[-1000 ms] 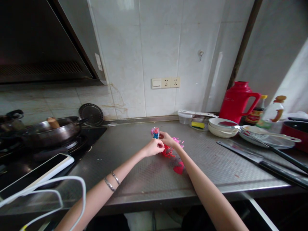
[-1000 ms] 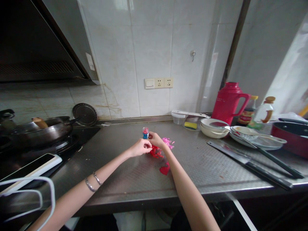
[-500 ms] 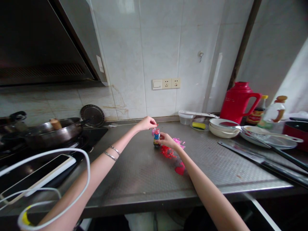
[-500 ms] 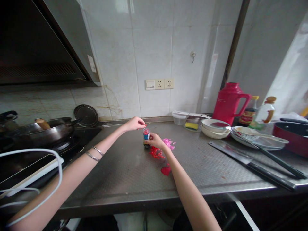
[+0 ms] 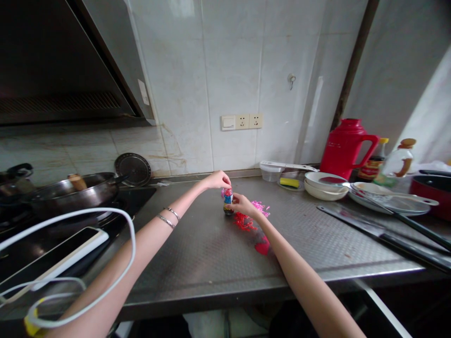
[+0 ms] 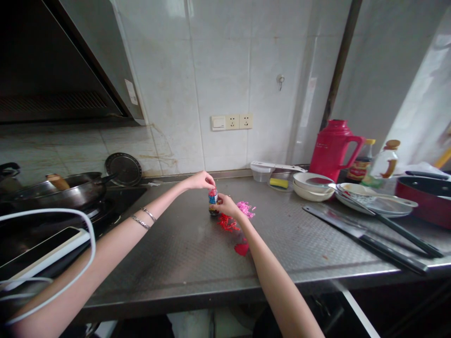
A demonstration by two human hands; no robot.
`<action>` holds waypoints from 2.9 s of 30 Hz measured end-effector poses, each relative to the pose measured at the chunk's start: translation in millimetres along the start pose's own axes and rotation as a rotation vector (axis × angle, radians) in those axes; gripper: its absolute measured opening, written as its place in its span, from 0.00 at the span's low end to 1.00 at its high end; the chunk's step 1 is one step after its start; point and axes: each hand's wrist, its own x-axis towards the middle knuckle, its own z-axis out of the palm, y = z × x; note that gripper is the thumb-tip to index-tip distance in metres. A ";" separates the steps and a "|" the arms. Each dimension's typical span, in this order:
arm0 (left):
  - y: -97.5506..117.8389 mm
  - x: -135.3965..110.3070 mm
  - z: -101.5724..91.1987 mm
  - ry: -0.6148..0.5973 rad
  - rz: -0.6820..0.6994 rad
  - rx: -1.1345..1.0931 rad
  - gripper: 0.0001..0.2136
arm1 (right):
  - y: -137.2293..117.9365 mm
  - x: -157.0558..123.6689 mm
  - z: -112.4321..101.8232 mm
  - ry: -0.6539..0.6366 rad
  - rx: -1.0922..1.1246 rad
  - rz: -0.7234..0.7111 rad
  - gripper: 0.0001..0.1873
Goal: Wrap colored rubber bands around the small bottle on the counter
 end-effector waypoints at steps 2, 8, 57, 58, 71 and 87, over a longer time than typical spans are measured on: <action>0.0 -0.4 -0.4 0.015 0.005 -0.008 0.09 | 0.7 0.2 0.3 0.000 0.001 -0.004 0.14; 0.0 -1.5 2.0 0.145 -0.008 -0.046 0.10 | 4.9 1.5 1.9 -0.010 0.033 -0.010 0.15; -35.4 -30.8 110.2 0.579 -0.050 -0.458 0.16 | 11.4 -10.9 -30.8 -0.248 -0.600 0.202 0.10; -36.2 -31.2 111.7 0.575 -0.062 -0.458 0.17 | 10.9 -11.4 -30.9 -0.240 -0.587 0.193 0.10; -41.7 -36.6 123.2 0.501 -0.111 -0.530 0.17 | -2.3 -15.5 -43.8 -0.097 -0.275 0.162 0.13; -45.6 -35.3 121.3 0.474 -0.080 -0.563 0.14 | -63.4 26.9 -48.9 0.108 -0.058 -0.017 0.16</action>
